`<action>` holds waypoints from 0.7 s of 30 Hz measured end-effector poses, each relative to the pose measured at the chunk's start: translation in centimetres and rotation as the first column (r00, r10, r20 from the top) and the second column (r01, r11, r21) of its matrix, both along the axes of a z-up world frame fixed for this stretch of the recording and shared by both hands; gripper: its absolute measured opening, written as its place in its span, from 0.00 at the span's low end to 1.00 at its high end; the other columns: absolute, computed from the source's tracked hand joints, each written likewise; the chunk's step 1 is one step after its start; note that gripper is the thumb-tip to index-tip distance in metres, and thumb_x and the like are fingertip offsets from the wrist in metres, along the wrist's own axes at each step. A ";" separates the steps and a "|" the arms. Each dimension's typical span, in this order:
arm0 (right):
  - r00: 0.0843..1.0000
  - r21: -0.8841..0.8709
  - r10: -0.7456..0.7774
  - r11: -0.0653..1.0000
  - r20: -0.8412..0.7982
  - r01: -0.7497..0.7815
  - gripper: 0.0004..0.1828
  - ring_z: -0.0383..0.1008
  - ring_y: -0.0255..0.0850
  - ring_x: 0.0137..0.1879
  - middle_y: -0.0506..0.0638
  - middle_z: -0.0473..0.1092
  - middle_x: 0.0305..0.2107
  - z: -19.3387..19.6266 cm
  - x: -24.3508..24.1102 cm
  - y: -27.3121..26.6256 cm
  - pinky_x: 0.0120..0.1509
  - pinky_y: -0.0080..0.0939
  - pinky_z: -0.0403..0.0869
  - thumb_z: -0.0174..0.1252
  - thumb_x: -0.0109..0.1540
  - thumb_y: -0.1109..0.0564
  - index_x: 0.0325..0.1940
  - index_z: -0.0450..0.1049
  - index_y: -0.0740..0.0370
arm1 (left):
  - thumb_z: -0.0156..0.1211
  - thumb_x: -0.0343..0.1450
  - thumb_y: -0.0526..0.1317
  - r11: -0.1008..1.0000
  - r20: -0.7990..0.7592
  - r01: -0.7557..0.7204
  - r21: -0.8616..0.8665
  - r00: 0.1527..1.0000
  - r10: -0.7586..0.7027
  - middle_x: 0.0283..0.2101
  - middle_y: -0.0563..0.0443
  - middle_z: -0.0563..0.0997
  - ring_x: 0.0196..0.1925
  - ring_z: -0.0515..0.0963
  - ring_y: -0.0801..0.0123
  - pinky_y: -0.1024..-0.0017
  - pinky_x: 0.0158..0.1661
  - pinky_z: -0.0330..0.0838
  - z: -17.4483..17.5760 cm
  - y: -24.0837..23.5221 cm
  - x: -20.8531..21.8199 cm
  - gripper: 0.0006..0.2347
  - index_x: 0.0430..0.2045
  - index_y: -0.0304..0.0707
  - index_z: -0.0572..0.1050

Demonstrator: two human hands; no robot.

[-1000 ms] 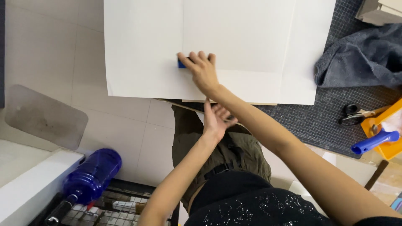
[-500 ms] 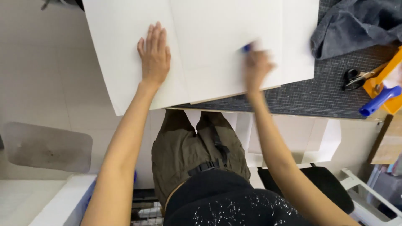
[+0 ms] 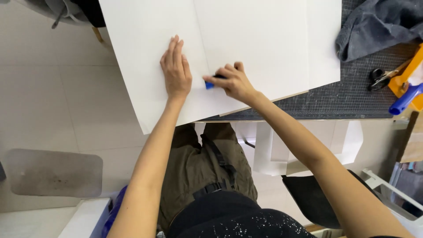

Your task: Applying glue to a cardboard sheet using a roller and then adhering it to a larger white paper sheet, smoothing it with a scraper.

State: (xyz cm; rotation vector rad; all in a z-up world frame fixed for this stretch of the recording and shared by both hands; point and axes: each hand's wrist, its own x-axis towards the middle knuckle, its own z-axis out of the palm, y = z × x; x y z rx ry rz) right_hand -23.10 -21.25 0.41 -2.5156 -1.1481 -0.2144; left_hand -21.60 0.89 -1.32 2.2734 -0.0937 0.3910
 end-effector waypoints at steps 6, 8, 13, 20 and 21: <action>0.979 -0.018 -0.203 0.979 0.027 0.203 0.29 0.65 0.39 0.40 0.40 0.65 0.34 -0.5 -1.7 0.4 0.49 0.46 0.51 0.50 0.66 0.68 0.64 0.74 0.38 | 0.38 0.77 0.32 1.000 -0.007 0.023 -0.021 1.000 -0.023 0.68 0.47 0.66 0.72 0.63 0.61 0.61 0.66 0.58 -0.2 0.0 -0.2 0.16 0.60 0.35 0.67; 0.985 -0.017 -0.159 0.987 -0.061 0.158 0.18 0.67 0.38 0.42 0.42 0.68 0.41 0.5 -5.6 -2.4 0.51 0.44 0.52 0.51 0.71 0.59 0.64 0.73 0.41 | 0.37 0.78 0.32 1.000 -0.008 0.025 0.009 1.000 -0.025 0.67 0.45 0.67 0.72 0.64 0.59 0.60 0.65 0.59 0.4 0.0 -0.1 0.15 0.59 0.34 0.68; 0.428 0.240 -0.900 0.433 0.077 0.869 0.16 0.66 0.37 0.33 0.45 0.67 0.30 -5.6 -3.1 -16.1 0.37 0.38 0.64 0.62 0.64 0.61 0.54 0.70 0.49 | 0.38 0.78 0.34 0.999 -0.029 0.046 0.010 0.999 -0.046 0.67 0.46 0.67 0.71 0.64 0.59 0.59 0.64 0.58 0.6 -0.1 -0.3 0.15 0.57 0.34 0.69; 0.700 -0.058 -0.713 0.698 0.040 0.714 0.21 0.62 0.31 0.44 0.32 0.65 0.39 -4.6 -9.3 4.8 0.56 0.44 0.51 0.47 0.69 0.42 0.67 0.65 0.26 | 0.40 0.77 0.39 0.987 -0.027 0.062 0.147 0.998 -0.059 0.67 0.47 0.66 0.70 0.63 0.61 0.61 0.63 0.53 -1.3 -0.1 0.8 0.15 0.58 0.41 0.66; 0.686 -0.054 -0.725 0.684 0.054 0.727 0.21 0.62 0.31 0.44 0.32 0.65 0.39 -3.6 -8.5 1.2 0.56 0.44 0.51 0.47 0.69 0.42 0.67 0.65 0.26 | 0.40 0.77 0.39 0.987 -0.014 0.079 0.140 0.997 -0.078 0.67 0.47 0.66 0.70 0.63 0.61 0.61 0.63 0.53 -1.1 0.0 0.2 0.15 0.58 0.41 0.66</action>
